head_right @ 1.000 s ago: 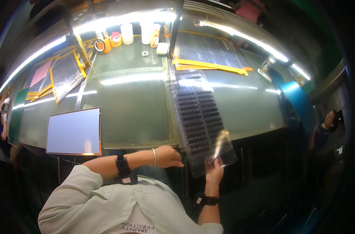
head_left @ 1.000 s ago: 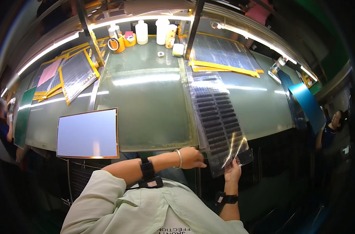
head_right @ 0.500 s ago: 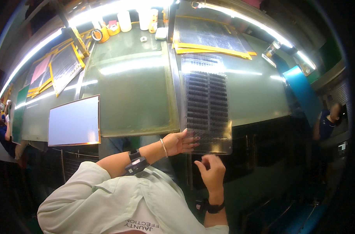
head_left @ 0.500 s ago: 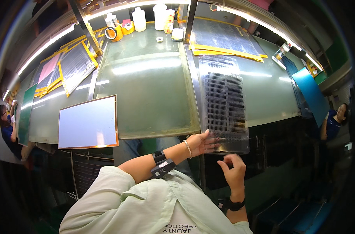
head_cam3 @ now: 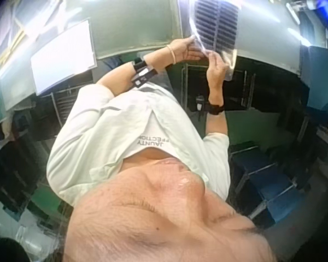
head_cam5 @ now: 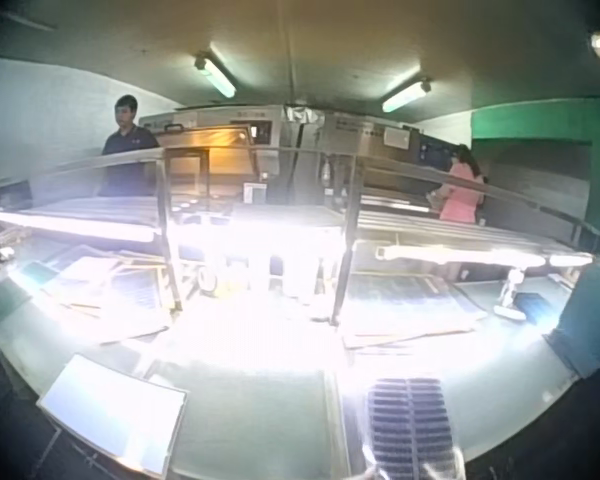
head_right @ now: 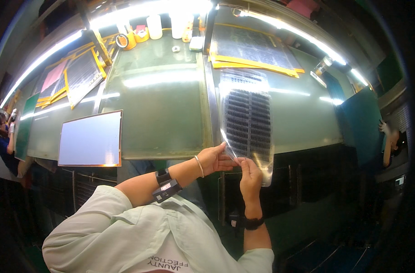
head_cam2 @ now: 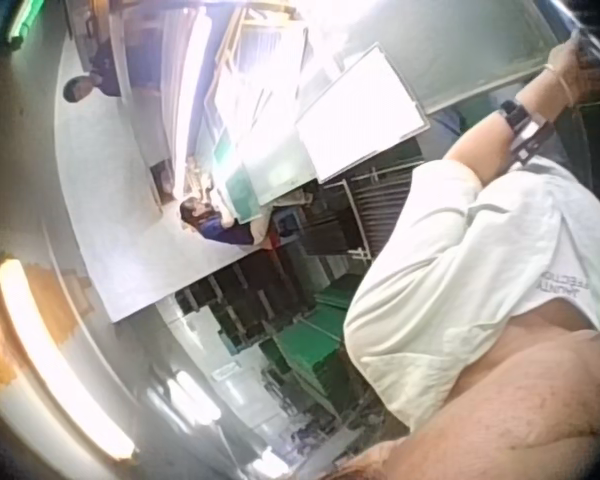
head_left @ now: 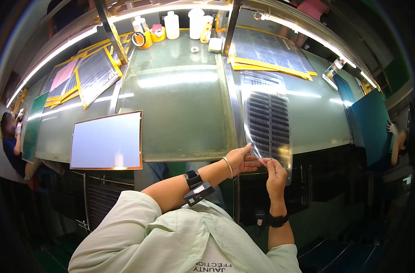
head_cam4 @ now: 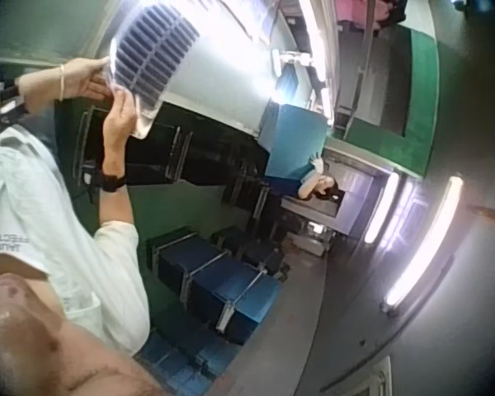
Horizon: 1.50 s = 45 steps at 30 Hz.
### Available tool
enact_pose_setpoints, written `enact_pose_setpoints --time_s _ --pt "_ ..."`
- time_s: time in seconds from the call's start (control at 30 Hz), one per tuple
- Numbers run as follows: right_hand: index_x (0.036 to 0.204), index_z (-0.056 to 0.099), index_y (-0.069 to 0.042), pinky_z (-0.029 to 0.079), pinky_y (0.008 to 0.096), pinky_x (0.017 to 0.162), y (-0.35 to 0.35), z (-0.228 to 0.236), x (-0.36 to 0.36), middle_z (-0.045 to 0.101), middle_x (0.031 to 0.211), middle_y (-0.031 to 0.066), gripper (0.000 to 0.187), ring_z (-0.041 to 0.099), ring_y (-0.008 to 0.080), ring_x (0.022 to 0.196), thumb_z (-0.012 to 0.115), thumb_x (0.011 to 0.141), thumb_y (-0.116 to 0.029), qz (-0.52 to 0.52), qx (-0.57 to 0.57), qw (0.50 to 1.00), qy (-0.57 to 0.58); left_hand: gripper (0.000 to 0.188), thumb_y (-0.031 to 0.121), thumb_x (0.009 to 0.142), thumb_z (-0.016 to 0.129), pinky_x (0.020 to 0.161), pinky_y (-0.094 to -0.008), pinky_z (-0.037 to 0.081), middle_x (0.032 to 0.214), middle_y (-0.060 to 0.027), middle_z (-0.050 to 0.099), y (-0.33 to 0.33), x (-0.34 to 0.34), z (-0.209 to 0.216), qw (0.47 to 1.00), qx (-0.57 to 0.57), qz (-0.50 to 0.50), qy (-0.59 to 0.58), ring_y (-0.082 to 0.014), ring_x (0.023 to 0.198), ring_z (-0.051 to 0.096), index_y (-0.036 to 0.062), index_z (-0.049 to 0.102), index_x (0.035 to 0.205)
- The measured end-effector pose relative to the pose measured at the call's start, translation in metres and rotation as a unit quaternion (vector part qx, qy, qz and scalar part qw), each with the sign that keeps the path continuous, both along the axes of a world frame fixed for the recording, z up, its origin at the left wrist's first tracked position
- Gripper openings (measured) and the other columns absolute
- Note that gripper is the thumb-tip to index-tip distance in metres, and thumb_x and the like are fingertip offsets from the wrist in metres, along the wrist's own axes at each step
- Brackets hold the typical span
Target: The recorder picks up a transparent sheet with small grid patterns and aligns it over a white backlit inspection board to check for defects.
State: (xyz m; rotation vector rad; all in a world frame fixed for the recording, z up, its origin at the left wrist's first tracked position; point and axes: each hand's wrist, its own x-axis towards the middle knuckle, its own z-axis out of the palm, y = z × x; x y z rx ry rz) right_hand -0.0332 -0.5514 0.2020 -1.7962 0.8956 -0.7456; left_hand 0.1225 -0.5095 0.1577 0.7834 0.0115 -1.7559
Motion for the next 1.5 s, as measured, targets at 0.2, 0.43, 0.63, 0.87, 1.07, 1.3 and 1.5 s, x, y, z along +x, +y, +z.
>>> enact_pose_setpoints --time_s 0.2,0.43,0.63,0.87,1.07,1.3,1.5 --pt "0.099 0.059 0.008 0.047 0.0242 0.082 -0.01 -0.004 0.004 0.066 0.092 0.012 0.024 0.062 0.016 0.088 0.044 0.095 -0.01 0.014 0.12 0.991 -0.061 0.039 0.031 0.095 0.047 0.09 -0.0398 0.048 0.119 -0.0179 0.055 -0.002 -0.005 0.006 0.998 -0.017 -0.004 -0.066 -0.0286 0.108 0.057 0.001 0.045 0.12" --pt "0.098 0.057 0.008 0.047 0.0254 0.082 -0.025 0.004 0.009 0.066 0.094 0.0139 0.023 0.062 0.0165 0.088 0.044 0.094 -0.011 0.017 0.176 0.981 -0.082 0.032 0.017 0.095 0.046 0.085 -0.0374 0.051 0.116 -0.0181 0.057 0.0 -0.002 0.002 0.991 -0.061 -0.007 -0.115 -0.029 0.104 0.06 -0.0043 0.046 0.118" --pt "0.098 0.059 0.004 0.049 0.027 0.075 -0.068 0.045 -0.004 0.066 0.089 0.0114 0.02 0.063 0.0179 0.081 0.048 0.092 -0.012 -0.045 0.07 0.995 -0.063 0.035 0.007 0.094 0.041 0.082 -0.0381 0.055 0.116 -0.0233 0.055 -0.01 0.0 0.006 0.996 0.015 0.015 -0.091 -0.0314 0.096 0.063 -0.0095 0.039 0.125" --pt "0.112 0.056 0.004 0.049 0.0302 0.08 -0.232 0.179 -0.125 0.062 0.106 0.0122 0.038 0.061 0.0186 0.092 0.052 0.093 -0.029 -0.208 -0.127 0.958 -0.15 0.037 0.003 0.094 0.037 0.08 -0.0382 0.056 0.112 -0.0266 0.055 -0.002 -0.002 0.001 0.989 0.088 0.048 -0.106 -0.0327 0.093 0.064 -0.0113 0.033 0.128" --pt "0.114 0.054 0.003 0.047 0.029 0.085 -0.17 0.269 -0.095 0.063 0.105 0.0137 0.032 0.06 0.0199 0.095 0.042 0.097 -0.021 -0.07 -0.423 0.902 0.05 0.056 0.036 0.095 0.043 0.083 -0.0389 0.053 0.118 -0.0219 0.056 -0.011 -0.017 -0.007 0.988 0.043 -0.06 -0.132 -0.0322 0.1 0.061 -0.0095 0.038 0.127" --pt "0.116 0.053 0.001 0.052 0.0313 0.076 -0.065 0.27 -0.048 0.063 0.1 0.0141 0.029 0.064 0.0216 0.086 0.041 0.098 -0.018 0.104 -0.362 0.926 -0.04 0.098 0.072 0.078 0.037 0.104 -0.0448 0.033 0.14 -0.0199 0.035 0.015 -0.002 0.011 0.973 -0.15 -0.165 -0.055 -0.0307 0.127 0.038 -0.0005 0.016 0.141" --pt "0.125 0.047 -0.003 0.05 0.0227 0.067 -0.104 0.258 -0.065 0.061 0.104 0.012 0.037 0.061 0.0149 0.081 0.043 0.096 -0.027 -0.012 -0.164 0.977 -0.138 0.084 0.065 0.076 0.048 0.103 -0.0465 0.036 0.14 -0.0106 0.038 0.052 0.025 0.039 0.949 -0.23 0.054 0.209 -0.0271 0.13 0.035 0.0125 0.024 0.137"
